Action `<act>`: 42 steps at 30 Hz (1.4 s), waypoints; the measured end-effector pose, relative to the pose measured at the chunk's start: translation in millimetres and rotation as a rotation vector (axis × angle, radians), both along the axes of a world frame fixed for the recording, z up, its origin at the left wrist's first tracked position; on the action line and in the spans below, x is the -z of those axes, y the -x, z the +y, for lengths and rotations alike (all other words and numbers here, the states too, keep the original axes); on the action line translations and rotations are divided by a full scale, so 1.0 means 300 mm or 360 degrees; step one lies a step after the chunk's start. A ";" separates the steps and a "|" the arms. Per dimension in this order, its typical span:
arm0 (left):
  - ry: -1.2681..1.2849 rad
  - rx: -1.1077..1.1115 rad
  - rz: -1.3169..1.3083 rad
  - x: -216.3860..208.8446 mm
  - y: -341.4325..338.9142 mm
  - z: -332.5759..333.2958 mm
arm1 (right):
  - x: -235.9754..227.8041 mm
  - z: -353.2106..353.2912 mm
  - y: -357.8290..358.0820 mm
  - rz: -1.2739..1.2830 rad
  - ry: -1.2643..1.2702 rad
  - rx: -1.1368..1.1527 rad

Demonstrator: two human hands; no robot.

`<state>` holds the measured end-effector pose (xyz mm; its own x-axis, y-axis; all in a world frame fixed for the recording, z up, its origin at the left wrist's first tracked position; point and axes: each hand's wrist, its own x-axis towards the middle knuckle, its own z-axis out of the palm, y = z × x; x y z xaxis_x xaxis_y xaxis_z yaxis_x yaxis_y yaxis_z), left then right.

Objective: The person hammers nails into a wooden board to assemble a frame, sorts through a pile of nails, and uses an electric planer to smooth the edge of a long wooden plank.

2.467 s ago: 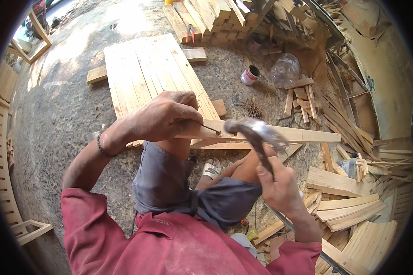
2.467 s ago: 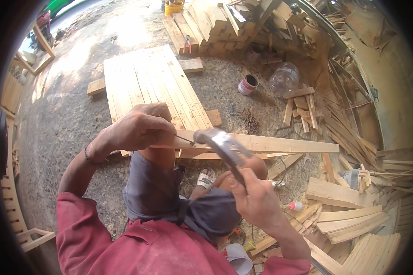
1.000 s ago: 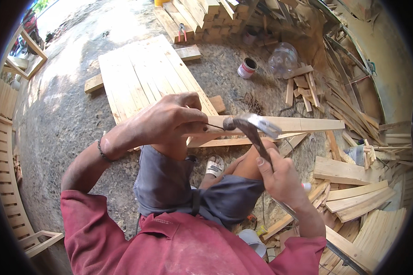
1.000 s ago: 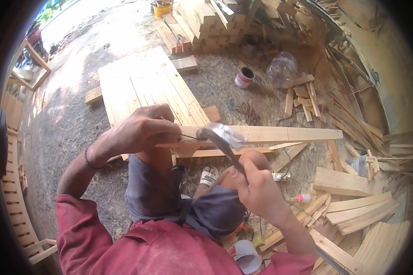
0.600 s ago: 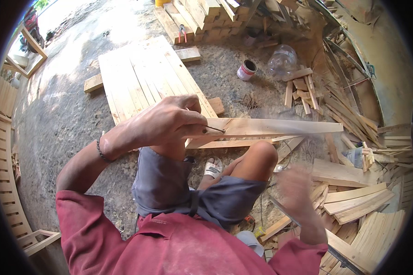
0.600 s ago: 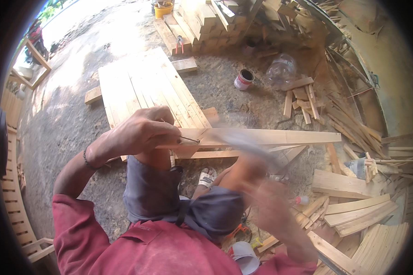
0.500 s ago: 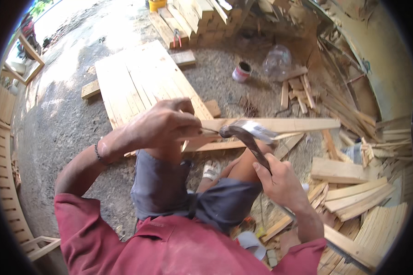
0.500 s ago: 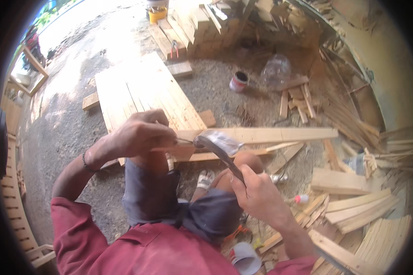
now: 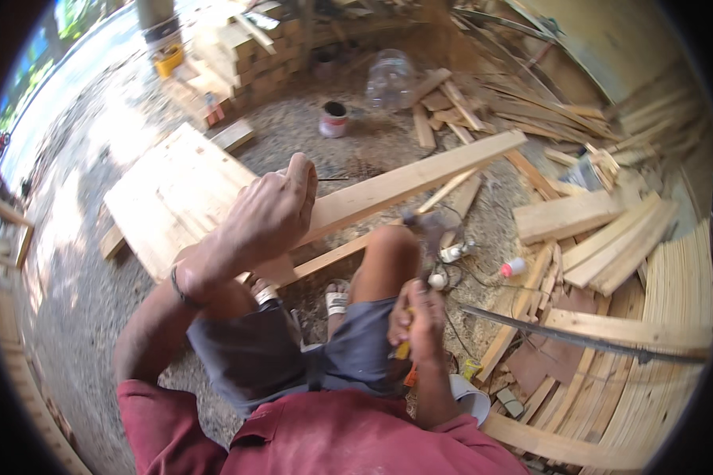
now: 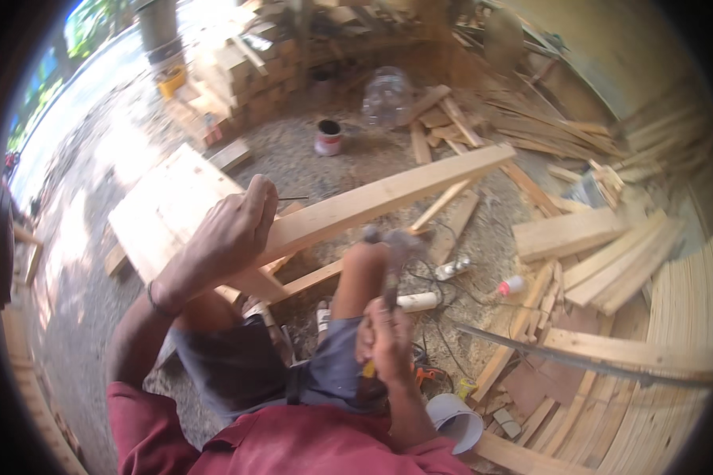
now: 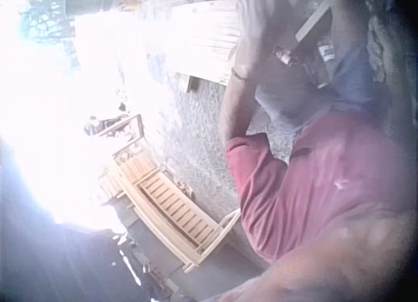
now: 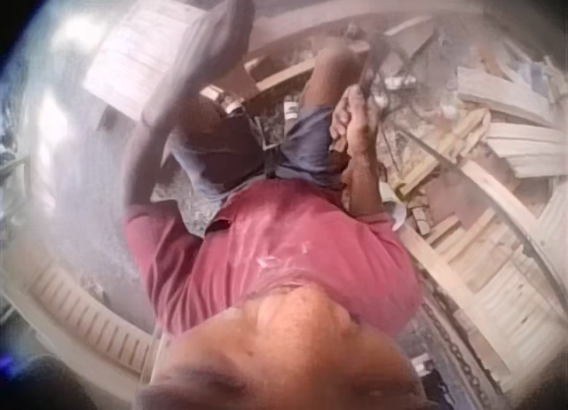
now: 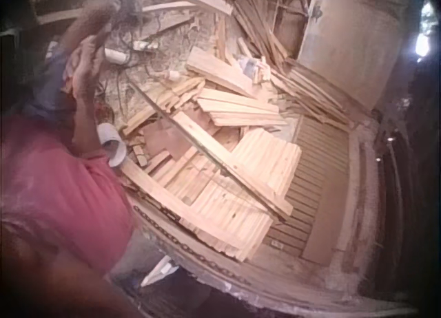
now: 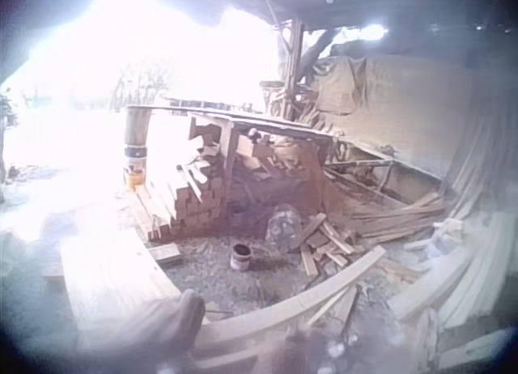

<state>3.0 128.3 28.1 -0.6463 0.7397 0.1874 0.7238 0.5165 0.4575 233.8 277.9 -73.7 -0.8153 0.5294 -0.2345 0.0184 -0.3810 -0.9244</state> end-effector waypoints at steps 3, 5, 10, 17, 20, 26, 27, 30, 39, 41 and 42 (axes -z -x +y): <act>0.0285 0.0430 0.0299 0.166 0.177 0.129 | 0.101 -0.057 -0.031 -0.0136 0.0156 0.0000; 0.0403 0.0470 -0.0030 0.154 0.189 0.226 | 0.141 -0.053 -0.076 -0.0143 0.0130 0.0012; 0.0126 0.0358 -0.0373 0.109 0.111 0.361 | 0.177 -0.025 -0.079 -0.0039 0.0250 0.0059; -0.0029 0.0730 0.0459 0.186 0.061 0.366 | 0.172 0.051 -0.050 0.0028 0.0235 0.0295; -0.0013 0.0517 -0.0051 0.092 0.055 0.293 | 0.180 0.091 -0.085 0.0071 0.0215 0.0353; 0.0523 0.0139 -0.0201 -0.022 0.043 0.007 | 0.209 0.133 -0.121 0.0010 0.0194 0.0415; 0.0567 0.0112 -0.0151 -0.032 0.041 -0.061 | 0.209 0.131 -0.109 0.0000 0.0201 0.0425; 0.0571 0.0199 -0.0033 0.052 0.089 -0.214 | 0.190 0.176 -0.125 -0.0037 0.0096 0.0540; 0.0404 -0.0315 -0.0067 -0.055 -0.014 -0.841 | 0.160 0.126 -0.058 -0.0105 0.0101 0.0416; 0.0359 -0.0377 -0.0282 0.084 0.054 -0.845 | 0.169 0.145 -0.081 -0.0156 0.0002 0.0517; 0.0374 -0.0430 -0.0379 0.123 0.074 -0.851 | 0.174 0.151 -0.084 -0.0177 -0.0011 0.0545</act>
